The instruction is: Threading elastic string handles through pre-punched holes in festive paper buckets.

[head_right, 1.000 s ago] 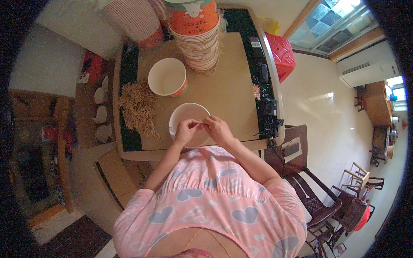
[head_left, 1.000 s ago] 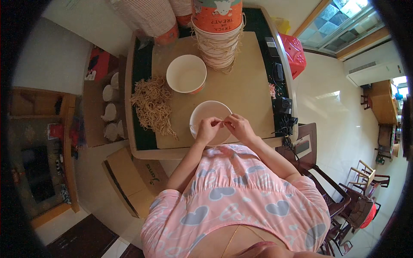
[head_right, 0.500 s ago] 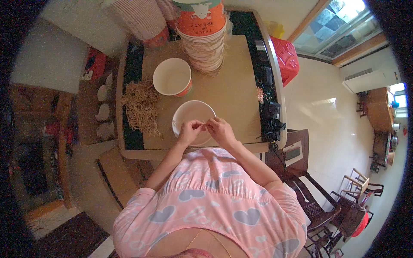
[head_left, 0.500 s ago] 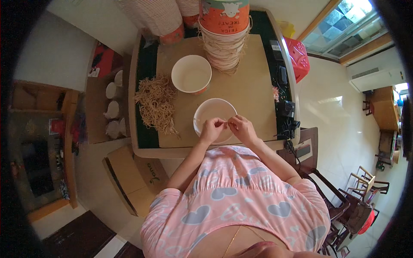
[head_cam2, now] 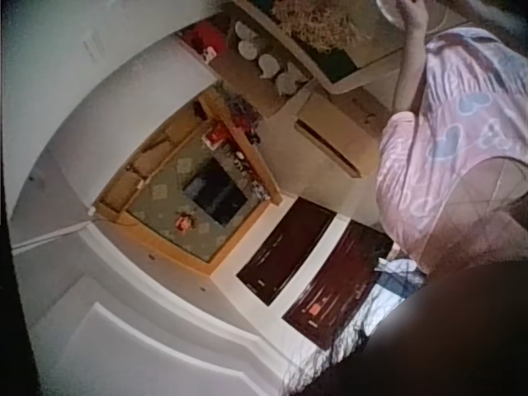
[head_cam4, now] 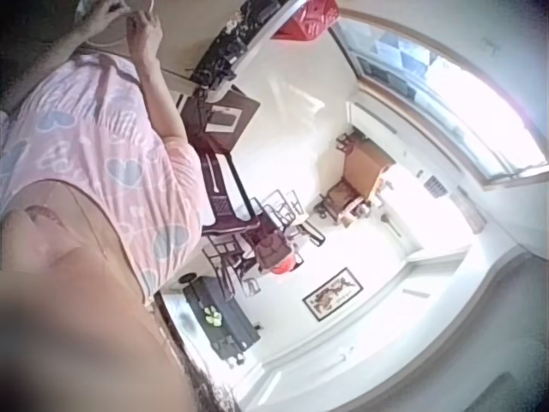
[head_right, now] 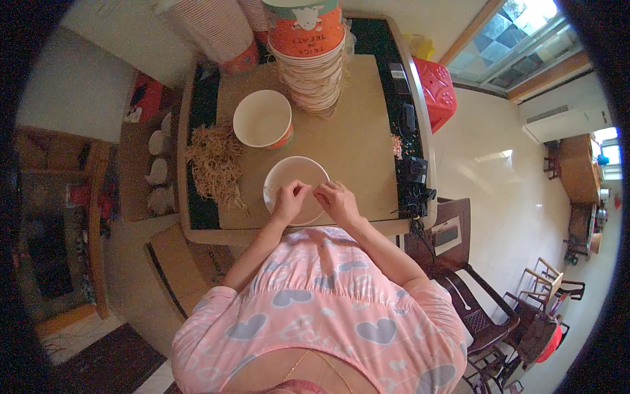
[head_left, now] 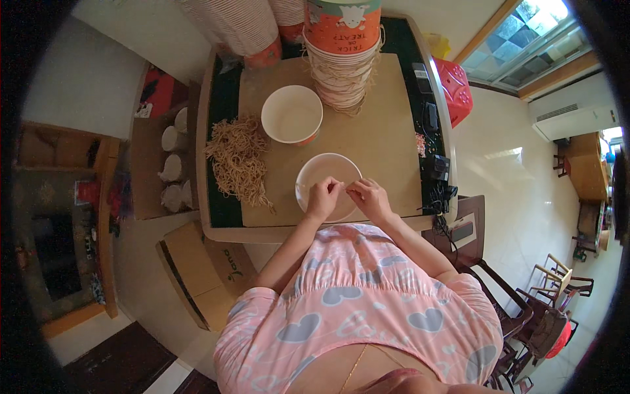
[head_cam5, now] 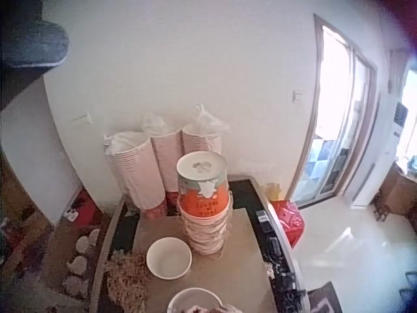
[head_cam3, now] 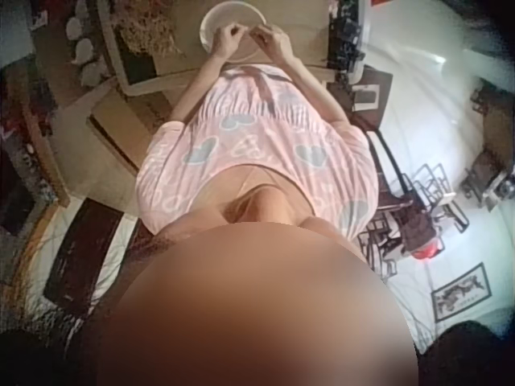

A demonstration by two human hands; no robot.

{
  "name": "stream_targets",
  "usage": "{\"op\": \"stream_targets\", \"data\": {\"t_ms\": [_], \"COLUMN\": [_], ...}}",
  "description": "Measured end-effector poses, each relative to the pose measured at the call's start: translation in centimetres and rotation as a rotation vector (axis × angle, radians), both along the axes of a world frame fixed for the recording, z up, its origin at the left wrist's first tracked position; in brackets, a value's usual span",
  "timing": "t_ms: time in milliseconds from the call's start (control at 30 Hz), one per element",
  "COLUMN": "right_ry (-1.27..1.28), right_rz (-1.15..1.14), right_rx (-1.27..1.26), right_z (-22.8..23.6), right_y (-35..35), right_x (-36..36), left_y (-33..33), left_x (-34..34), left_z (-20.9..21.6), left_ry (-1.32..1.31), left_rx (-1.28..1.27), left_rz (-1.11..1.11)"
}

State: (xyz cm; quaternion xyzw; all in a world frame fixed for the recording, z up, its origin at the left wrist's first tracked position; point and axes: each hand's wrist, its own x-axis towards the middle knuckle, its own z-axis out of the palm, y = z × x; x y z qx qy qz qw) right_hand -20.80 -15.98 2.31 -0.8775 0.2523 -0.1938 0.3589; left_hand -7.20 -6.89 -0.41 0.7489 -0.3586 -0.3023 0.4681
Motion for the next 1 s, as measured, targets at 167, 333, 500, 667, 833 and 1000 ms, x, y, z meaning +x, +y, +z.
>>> {"op": "stream_targets", "data": {"t_ms": [167,333,500,667,833,1000], "right_ry": [-0.010,0.002,-0.113,-0.113,-0.161,-0.148], "right_rz": [0.015,-0.022,-0.084,-0.090,-0.072,-0.112], "right_rx": [-0.020,-0.047,-0.178,-0.049,-0.127,-0.086], "right_z": [-0.5,0.7,1.2,1.1,1.3,-0.5], "right_y": [-0.3,0.0,-0.2,-0.7,-0.5,-1.1], "right_x": [-0.2,0.1,0.3,-0.2,-0.3,-0.6], "left_y": [0.0,0.0,-0.5,0.3,0.2,0.7], "left_x": [-0.5,-0.9,-1.3,-0.9,-1.4,-1.8], "left_z": [0.8,1.3,3.5,5.5,7.2,9.2], "left_ry": [-0.095,-0.034,0.056,-0.022,-0.055,0.094], "left_rx": [0.042,0.004,-0.081,0.009,-0.101,-0.141], "left_rz": [0.033,0.082,0.063,-0.082,-0.114,-0.187]}}
